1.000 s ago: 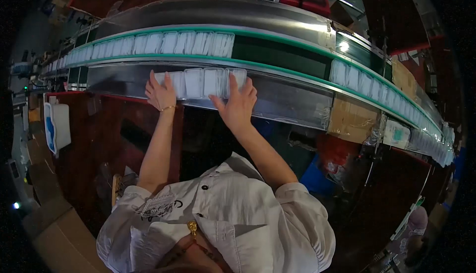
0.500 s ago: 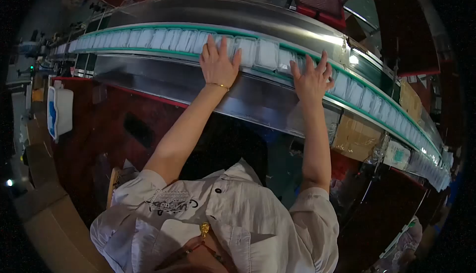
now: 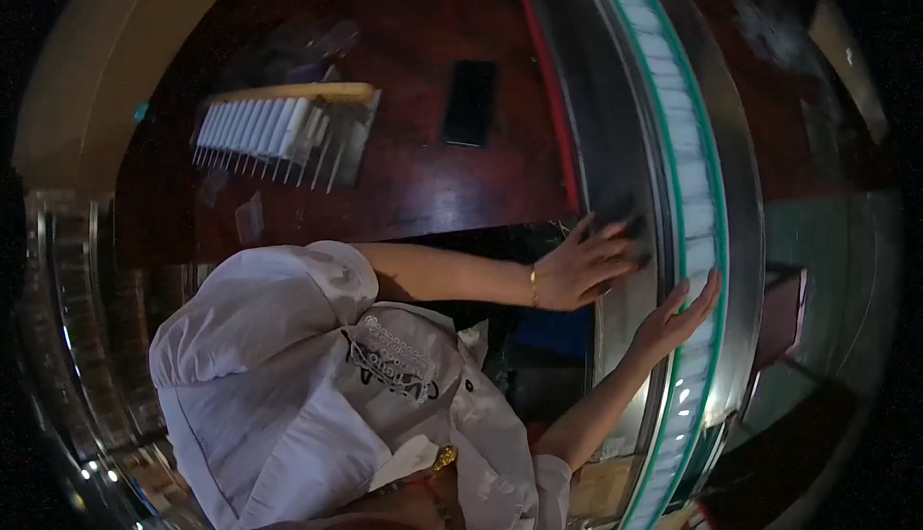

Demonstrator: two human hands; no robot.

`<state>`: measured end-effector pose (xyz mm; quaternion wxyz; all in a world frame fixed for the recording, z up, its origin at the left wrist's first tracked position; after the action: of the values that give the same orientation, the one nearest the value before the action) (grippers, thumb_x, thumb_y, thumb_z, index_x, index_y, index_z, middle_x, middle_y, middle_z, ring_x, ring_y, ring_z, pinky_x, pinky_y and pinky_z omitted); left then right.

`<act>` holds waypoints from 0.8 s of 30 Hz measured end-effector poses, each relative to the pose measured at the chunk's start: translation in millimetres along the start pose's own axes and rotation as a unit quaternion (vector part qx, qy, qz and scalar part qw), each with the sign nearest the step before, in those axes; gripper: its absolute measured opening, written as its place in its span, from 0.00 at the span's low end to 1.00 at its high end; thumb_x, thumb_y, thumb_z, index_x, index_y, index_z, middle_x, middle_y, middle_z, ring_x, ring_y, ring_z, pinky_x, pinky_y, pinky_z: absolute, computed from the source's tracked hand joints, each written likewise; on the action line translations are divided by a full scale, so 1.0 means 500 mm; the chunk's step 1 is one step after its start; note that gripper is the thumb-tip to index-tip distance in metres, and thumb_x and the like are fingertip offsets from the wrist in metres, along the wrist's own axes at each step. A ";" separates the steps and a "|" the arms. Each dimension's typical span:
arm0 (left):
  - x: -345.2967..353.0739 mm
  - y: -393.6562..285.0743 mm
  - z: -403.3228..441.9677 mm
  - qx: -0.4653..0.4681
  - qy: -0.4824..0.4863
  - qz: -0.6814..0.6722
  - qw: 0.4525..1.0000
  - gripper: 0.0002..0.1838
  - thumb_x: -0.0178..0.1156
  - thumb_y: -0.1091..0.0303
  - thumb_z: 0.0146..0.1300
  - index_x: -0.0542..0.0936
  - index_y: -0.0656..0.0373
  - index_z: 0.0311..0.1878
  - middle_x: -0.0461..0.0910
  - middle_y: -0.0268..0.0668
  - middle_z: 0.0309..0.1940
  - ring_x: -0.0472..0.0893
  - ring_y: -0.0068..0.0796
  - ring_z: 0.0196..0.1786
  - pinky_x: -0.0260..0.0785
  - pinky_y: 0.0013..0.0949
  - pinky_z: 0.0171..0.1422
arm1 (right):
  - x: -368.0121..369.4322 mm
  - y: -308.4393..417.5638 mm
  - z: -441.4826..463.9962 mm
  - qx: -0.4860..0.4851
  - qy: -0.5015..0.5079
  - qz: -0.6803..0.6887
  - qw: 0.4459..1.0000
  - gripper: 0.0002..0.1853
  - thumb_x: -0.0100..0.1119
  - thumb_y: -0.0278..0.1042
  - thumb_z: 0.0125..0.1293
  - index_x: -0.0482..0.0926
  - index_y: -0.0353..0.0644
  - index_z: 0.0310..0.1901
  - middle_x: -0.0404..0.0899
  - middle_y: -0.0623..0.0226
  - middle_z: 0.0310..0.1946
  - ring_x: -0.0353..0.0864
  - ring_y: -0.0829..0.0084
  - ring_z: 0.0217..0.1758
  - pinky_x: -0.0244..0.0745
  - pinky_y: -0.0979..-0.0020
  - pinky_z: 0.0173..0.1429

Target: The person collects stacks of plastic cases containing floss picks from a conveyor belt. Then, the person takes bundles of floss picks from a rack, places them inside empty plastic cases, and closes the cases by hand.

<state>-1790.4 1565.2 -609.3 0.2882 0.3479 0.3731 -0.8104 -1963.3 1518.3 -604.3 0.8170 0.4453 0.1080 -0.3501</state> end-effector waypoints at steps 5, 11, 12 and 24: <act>-0.164 0.008 -0.233 -0.059 0.050 -0.053 0.996 0.21 0.57 0.74 0.51 0.72 0.52 0.51 0.72 0.36 0.48 0.67 0.37 0.58 0.54 0.45 0.63 | 0.176 0.316 -0.014 0.006 0.178 0.361 0.916 0.14 0.48 0.29 0.66 0.69 0.36 0.52 0.73 0.63 0.42 0.72 0.74 0.40 0.68 0.75 0.44; -0.514 0.052 -0.482 -0.285 -0.174 0.093 0.938 0.19 0.53 0.79 0.45 0.77 0.54 0.43 0.76 0.38 0.41 0.73 0.39 0.46 0.62 0.38 0.52 | 0.260 0.578 -0.108 0.022 0.316 0.442 0.839 0.14 0.52 0.26 0.63 0.69 0.37 0.51 0.71 0.68 0.37 0.71 0.79 0.38 0.68 0.77 0.45; -0.577 0.066 -0.543 -0.323 -0.229 0.192 0.898 0.18 0.52 0.79 0.44 0.77 0.54 0.41 0.75 0.38 0.40 0.73 0.40 0.45 0.62 0.39 0.50 | 0.285 0.592 -0.134 0.064 0.351 0.470 0.807 0.16 0.53 0.27 0.62 0.68 0.37 0.51 0.71 0.67 0.38 0.71 0.78 0.39 0.68 0.76 0.45; -0.886 0.187 -0.850 -0.560 -0.125 0.196 0.795 0.18 0.59 0.74 0.49 0.76 0.54 0.47 0.73 0.39 0.51 0.71 0.39 0.54 0.66 0.38 0.53 | 0.321 0.849 -0.176 0.065 0.390 0.534 0.747 0.30 0.64 0.35 0.54 0.60 0.37 0.55 0.69 0.67 0.42 0.70 0.75 0.46 0.67 0.72 0.52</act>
<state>-1312.1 1947.6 -505.7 0.6293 0.0867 0.6465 -0.4225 -1550.5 1664.8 -456.9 0.7265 0.5802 0.1384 0.3412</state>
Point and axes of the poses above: each hand's wrist, its own z-axis towards the middle knuckle, its own x-axis out of the palm, y = z × x, the point moved 3 cm from there along z, towards the middle knuckle
